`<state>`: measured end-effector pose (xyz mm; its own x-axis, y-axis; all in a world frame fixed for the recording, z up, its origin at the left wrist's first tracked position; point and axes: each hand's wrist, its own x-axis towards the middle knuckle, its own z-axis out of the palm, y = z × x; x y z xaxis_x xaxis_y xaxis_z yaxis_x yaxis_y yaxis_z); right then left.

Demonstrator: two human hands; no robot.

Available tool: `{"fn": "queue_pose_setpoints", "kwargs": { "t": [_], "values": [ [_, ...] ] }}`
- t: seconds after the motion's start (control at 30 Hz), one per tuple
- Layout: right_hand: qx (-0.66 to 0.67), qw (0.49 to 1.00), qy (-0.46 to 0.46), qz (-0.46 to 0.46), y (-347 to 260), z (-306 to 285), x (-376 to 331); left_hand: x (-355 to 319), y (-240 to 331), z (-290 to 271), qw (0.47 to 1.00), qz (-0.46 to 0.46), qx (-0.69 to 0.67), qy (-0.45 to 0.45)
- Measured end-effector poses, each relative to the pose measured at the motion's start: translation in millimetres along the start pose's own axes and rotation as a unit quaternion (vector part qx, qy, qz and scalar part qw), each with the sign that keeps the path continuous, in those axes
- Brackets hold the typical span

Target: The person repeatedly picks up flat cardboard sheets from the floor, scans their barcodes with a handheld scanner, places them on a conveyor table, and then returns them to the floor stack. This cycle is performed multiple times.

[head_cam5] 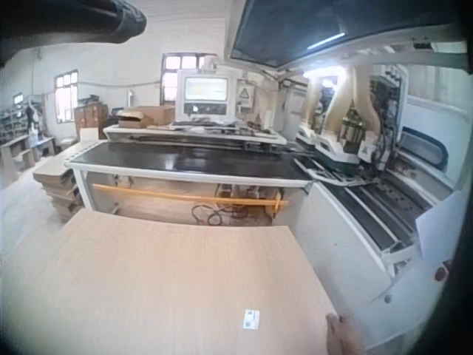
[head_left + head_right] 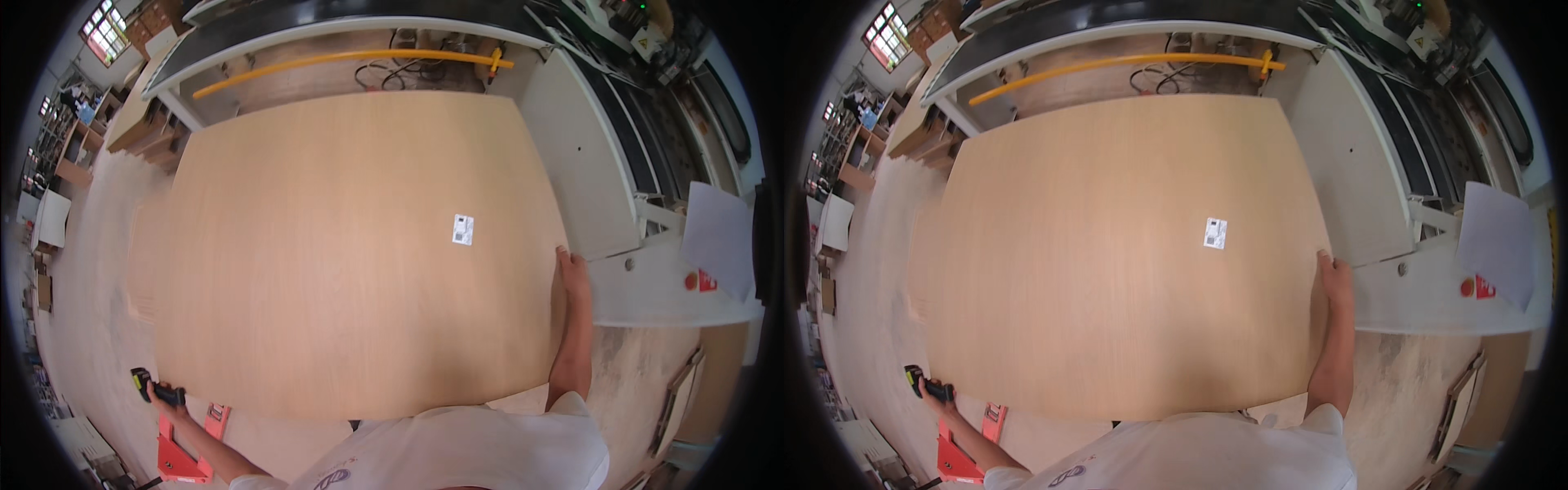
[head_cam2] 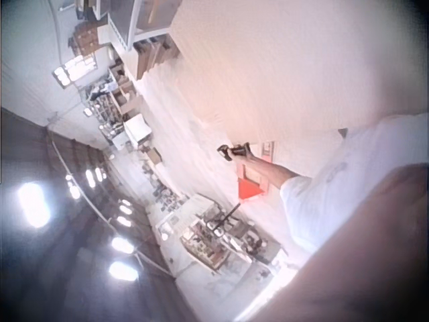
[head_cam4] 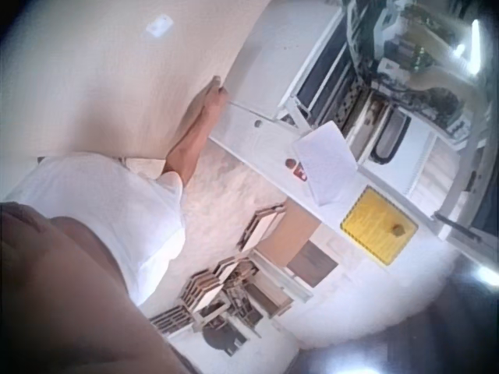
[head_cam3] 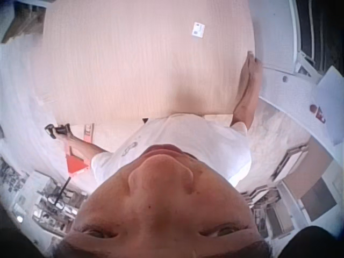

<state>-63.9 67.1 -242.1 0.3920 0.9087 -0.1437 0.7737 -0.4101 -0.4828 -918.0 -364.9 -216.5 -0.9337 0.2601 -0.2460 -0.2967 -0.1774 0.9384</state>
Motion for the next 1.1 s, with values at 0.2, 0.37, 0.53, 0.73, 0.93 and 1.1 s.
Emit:
{"fn": "queue_pose_setpoints", "kwargs": {
  "t": [0.2, 0.37, 0.53, 0.73, 0.93, 1.1],
  "values": [
    [0.106, 0.991, 0.083, -0.014, -2.0, -93.7, 140.8, -38.2, -100.1, 235.4, 0.999, -0.032, 0.002, -0.028],
    [0.15, 0.984, 0.094, -0.003, -1.4, -91.2, 248.3, -66.3, -130.9, 427.1, 0.994, -0.04, -0.004, -0.102],
    [0.057, 0.996, 0.06, 0.035, -75.6, -68.5, 337.0, -39.1, -165.5, 554.8, 0.99, -0.056, 0.006, -0.129],
    [0.177, 0.984, 0.013, 0.032, -134.1, -11.7, 477.1, 16.0, -174.0, 678.9, 0.98, -0.105, 0.01, -0.169],
    [0.121, 0.991, -0.009, 0.051, -206.8, 29.4, 584.4, 48.0, -158.9, 770.6, 0.934, -0.174, 0.271, -0.156],
    [0.1, 0.994, 0.002, 0.037, -272.1, 39.1, 664.0, 93.6, -163.7, 827.1, 0.874, -0.216, 0.401, -0.167]
  ]
}}
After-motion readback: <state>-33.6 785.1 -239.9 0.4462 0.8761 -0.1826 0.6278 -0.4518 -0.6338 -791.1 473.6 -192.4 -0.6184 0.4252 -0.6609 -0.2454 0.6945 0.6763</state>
